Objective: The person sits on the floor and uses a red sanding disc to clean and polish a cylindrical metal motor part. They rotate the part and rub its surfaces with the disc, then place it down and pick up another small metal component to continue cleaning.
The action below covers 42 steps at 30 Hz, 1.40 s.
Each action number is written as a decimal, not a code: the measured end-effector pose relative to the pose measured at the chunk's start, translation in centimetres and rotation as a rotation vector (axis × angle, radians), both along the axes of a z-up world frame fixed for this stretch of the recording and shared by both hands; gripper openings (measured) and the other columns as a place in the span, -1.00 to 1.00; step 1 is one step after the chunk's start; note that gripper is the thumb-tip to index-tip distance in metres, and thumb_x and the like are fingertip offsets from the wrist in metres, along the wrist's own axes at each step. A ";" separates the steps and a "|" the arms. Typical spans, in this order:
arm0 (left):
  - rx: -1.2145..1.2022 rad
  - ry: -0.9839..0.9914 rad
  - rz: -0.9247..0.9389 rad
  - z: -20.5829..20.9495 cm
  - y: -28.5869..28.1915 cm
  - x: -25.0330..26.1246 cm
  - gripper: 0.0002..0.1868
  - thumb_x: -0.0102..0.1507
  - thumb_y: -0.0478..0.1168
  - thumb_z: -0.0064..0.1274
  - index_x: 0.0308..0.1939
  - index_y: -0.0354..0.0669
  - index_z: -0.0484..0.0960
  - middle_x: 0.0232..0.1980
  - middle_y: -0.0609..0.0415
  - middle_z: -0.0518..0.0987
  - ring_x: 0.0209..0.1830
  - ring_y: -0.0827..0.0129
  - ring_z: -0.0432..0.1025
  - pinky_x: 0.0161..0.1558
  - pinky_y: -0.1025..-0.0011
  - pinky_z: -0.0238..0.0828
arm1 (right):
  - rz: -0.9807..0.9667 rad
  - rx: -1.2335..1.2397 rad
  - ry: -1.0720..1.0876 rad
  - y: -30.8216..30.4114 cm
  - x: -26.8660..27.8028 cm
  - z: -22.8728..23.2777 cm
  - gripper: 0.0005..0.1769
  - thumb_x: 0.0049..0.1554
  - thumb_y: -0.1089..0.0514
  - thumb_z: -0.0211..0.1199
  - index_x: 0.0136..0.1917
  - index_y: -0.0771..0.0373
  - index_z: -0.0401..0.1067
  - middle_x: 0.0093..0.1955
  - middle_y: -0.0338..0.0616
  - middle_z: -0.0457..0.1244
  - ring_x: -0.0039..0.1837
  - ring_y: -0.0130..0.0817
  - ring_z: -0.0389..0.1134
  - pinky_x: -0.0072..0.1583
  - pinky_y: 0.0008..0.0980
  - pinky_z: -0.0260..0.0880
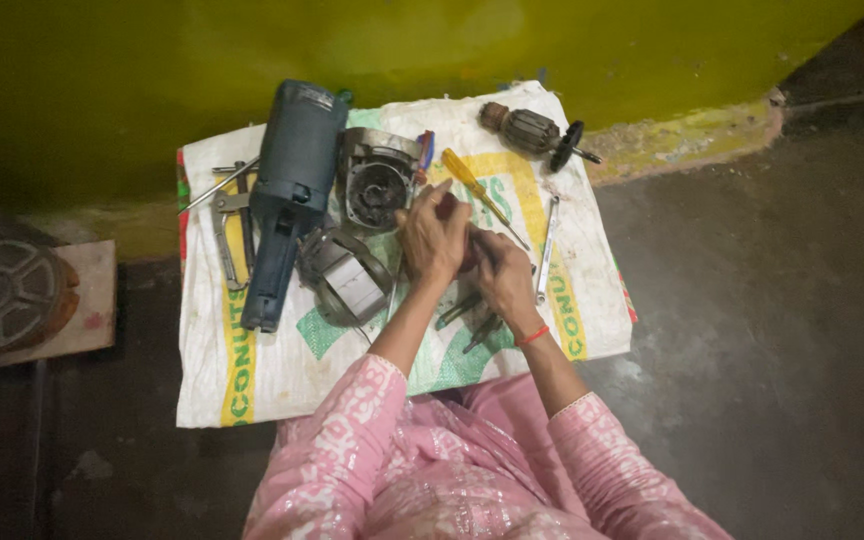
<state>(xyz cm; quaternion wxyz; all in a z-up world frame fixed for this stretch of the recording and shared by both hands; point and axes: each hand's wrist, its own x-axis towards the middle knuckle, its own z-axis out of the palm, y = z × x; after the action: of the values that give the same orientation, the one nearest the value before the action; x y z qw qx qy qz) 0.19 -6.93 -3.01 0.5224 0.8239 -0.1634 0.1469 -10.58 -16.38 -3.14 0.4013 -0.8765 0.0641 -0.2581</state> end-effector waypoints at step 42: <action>0.114 0.154 0.063 0.3 -1.5 2.5 -0.53 0.18 0.19 0.10 -0.07 -0.06 0.73 -0.01 -0.11 0.68 -0.01 -0.12 0.46 0.05 0.07 0.38 | -0.084 -0.210 0.090 0.9 2.0 -1.1 -0.27 0.02 0.32 0.05 0.49 0.32 0.23 -0.17 0.35 0.34 -0.23 0.25 0.39 -0.15 0.09 0.37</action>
<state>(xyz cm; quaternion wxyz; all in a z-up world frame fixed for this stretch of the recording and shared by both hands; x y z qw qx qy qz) 2.71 -8.46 -2.75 0.4808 0.8659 -0.1049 0.0898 -8.53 -15.44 -4.24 0.2927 -0.9210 0.0916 -0.2404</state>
